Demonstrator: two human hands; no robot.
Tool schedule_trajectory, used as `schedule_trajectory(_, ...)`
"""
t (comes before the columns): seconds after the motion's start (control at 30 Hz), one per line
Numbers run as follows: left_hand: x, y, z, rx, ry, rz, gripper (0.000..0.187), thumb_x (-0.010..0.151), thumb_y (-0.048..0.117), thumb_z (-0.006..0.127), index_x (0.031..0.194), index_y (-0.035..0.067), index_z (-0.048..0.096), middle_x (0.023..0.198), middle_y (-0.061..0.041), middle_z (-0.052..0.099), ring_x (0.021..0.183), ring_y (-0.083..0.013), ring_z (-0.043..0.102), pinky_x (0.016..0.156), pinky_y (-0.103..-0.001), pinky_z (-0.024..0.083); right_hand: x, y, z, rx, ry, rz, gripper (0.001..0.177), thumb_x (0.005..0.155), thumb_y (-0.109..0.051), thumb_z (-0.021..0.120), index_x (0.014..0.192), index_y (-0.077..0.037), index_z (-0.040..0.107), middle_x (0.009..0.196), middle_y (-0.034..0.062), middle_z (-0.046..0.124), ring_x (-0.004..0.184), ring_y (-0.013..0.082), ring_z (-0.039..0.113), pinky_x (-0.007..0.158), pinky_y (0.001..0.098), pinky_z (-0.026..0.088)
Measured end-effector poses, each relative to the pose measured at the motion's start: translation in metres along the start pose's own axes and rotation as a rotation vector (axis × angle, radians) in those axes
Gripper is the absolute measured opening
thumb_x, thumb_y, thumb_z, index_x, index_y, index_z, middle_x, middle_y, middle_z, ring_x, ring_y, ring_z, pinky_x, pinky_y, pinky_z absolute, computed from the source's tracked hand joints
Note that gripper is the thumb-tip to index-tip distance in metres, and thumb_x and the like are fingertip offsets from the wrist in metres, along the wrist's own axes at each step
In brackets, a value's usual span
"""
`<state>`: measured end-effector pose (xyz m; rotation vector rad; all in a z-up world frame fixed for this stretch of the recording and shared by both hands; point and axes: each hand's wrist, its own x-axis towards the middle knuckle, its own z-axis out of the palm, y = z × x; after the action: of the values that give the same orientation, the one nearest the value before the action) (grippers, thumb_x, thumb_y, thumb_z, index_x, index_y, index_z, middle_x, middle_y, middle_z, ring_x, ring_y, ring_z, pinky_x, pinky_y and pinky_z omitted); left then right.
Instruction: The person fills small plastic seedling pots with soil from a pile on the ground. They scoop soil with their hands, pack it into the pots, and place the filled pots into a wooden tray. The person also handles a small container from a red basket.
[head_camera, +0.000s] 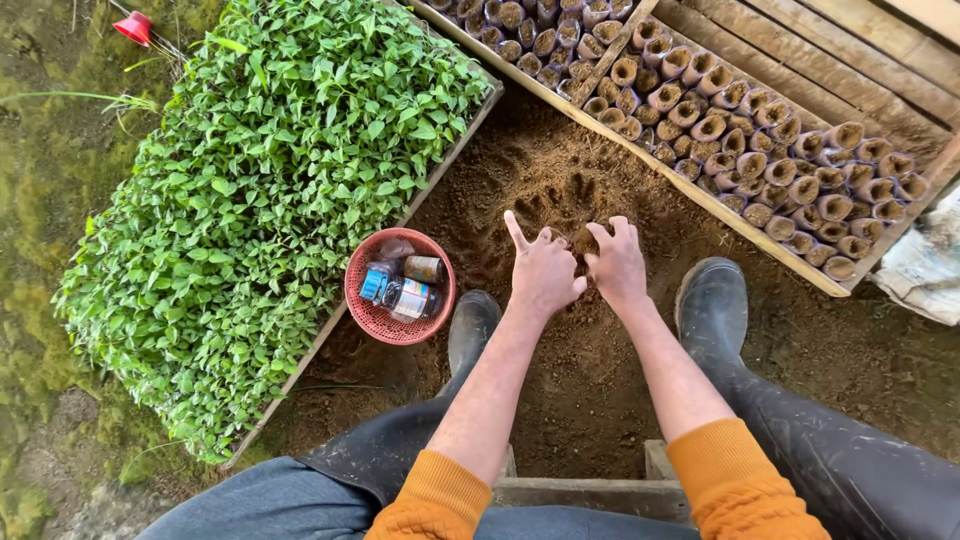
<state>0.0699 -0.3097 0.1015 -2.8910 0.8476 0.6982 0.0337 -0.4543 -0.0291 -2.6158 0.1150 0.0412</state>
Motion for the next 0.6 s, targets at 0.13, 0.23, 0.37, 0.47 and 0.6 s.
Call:
schedule_trajectory(0.13,0.003,-0.006,0.015,0.000,0.023,0.024,0.040,0.083,0.052,0.060,0.100,0.022,0.080,0.116,-0.001,0.074,0.127,-0.0232,0.054,0.115,-0.083,-0.009,0.018,0.034,0.018,0.120,0.029,0.088,0.030,0.084,0.003,0.074,0.111,-0.012,0.075,0.105,0.0068,0.065,0.102,0.0277,0.067,0.087,0.0378,0.060)
schedule_trajectory(0.23,0.011,-0.002,0.030,-0.074,0.093,0.076,0.033,0.081,0.053,0.061,0.090,0.028,0.081,0.113,0.004,0.075,0.125,-0.0213,0.055,0.115,-0.082,-0.009,0.029,0.008,-0.043,0.523,0.118,0.451,0.028,0.076,-0.004,0.085,0.099,-0.019,0.079,0.094,0.0107,0.075,0.082,0.0248,0.073,0.061,0.0325,0.064)
schedule_trajectory(0.37,0.023,0.009,0.037,-0.124,0.071,0.085,0.031,0.081,0.059,0.060,0.087,0.035,0.080,0.101,0.008,0.077,0.119,-0.0156,0.059,0.116,-0.079,-0.014,0.029,-0.050,-0.146,0.769,-0.310,0.419,0.047,0.083,-0.016,0.083,0.127,-0.012,0.068,0.123,0.0202,0.068,0.112,0.0290,0.065,0.095,0.0426,0.054)
schedule_trajectory(0.47,0.020,0.010,0.023,-0.168,0.055,0.075,0.034,0.084,0.059,0.059,0.088,0.034,0.081,0.089,0.004,0.079,0.110,-0.0178,0.067,0.115,-0.077,-0.018,0.026,-0.029,-0.144,0.569,-0.423,0.488,0.063,0.085,-0.017,0.083,0.143,-0.010,0.058,0.128,0.0238,0.064,0.115,0.0343,0.064,0.100,0.0465,0.051)
schedule_trajectory(0.6,0.010,0.006,0.005,-0.125,0.080,0.061,0.024,0.083,0.032,0.060,0.092,0.028,0.081,0.109,0.003,0.076,0.122,-0.0222,0.061,0.115,-0.082,-0.012,0.013,-0.018,-0.097,0.381,-0.450,0.543,0.081,0.078,-0.011,0.089,0.149,-0.011,0.050,0.137,0.0290,0.057,0.128,0.0410,0.057,0.105,0.0533,0.049)
